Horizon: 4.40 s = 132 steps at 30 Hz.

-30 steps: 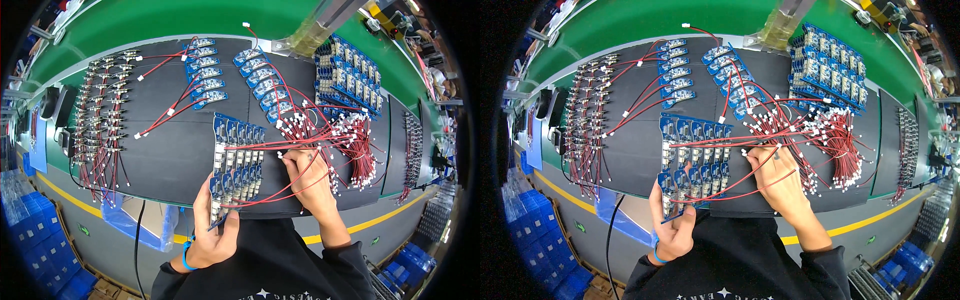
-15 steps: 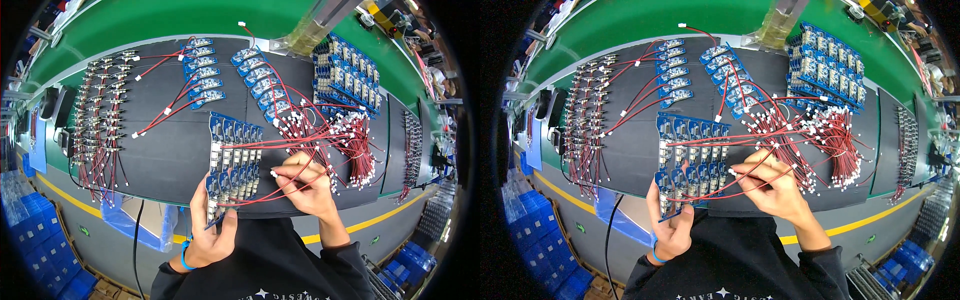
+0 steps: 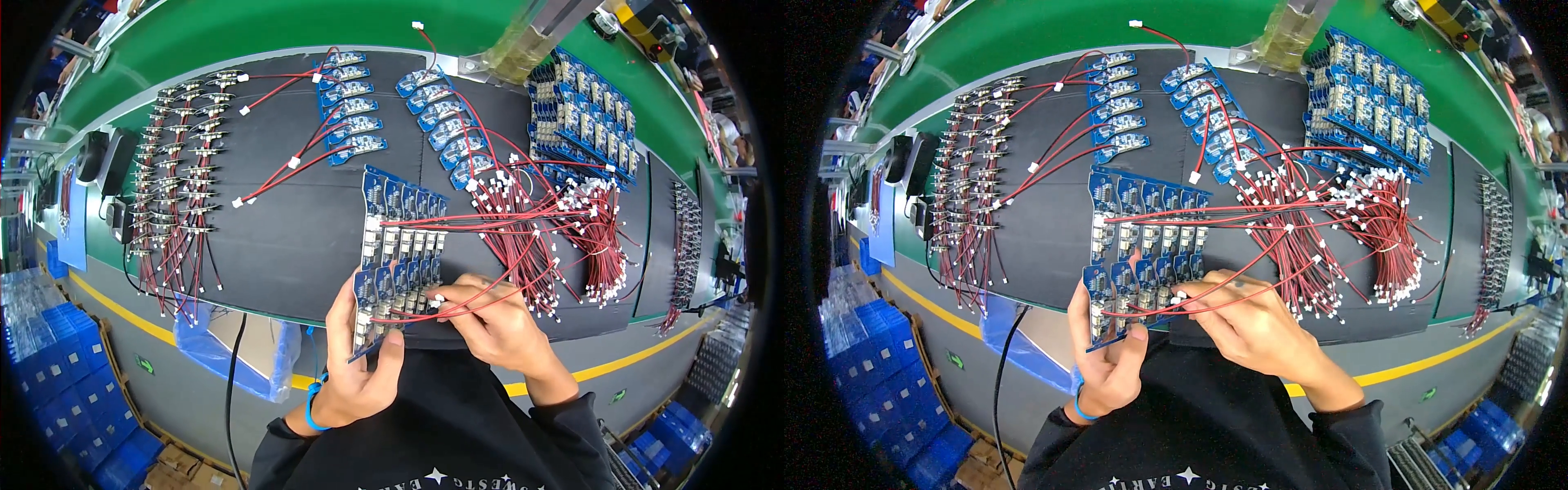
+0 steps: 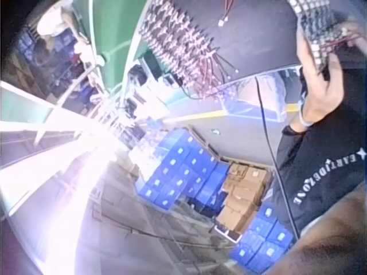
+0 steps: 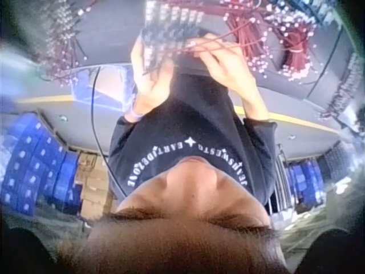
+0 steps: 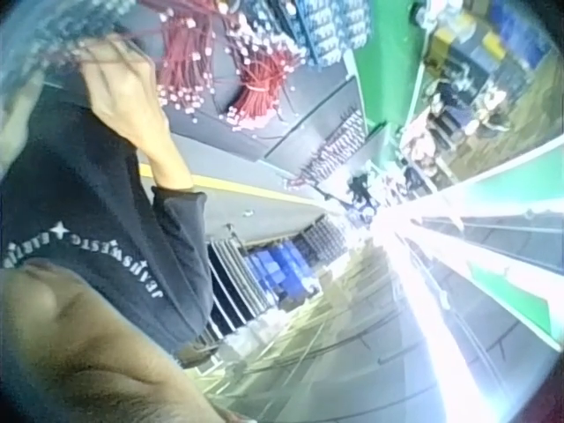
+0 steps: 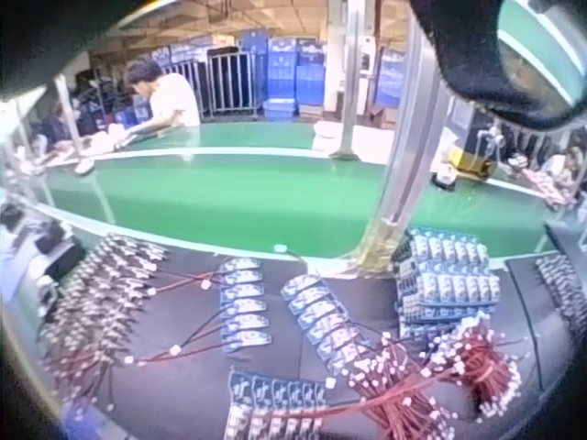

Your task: The person connects wire connectors to small circuit boards by hand on an assembly line.

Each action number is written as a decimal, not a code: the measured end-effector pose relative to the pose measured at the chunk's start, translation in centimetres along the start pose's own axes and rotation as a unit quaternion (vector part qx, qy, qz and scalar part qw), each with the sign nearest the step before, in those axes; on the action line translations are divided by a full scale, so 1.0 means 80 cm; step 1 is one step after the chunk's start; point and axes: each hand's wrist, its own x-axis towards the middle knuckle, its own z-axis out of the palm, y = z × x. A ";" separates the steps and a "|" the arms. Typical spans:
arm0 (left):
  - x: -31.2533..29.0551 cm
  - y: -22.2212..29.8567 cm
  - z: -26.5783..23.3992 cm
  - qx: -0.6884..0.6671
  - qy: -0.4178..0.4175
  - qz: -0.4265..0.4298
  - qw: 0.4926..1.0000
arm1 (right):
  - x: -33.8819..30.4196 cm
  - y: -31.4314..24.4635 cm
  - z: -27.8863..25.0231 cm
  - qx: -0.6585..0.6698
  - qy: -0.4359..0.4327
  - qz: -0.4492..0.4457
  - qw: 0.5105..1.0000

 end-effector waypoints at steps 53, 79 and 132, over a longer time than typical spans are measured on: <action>0.013 0.020 0.021 0.161 -0.001 0.039 0.986 | 0.016 -0.032 0.001 0.077 -0.004 0.156 0.985; 0.001 0.004 0.001 -0.015 0.052 -0.106 0.993 | 0.000 -0.013 -0.029 -0.020 0.024 0.128 0.991; 0.005 0.006 0.003 0.043 0.048 -0.074 0.995 | 0.016 0.010 -0.012 0.135 -0.126 0.203 0.962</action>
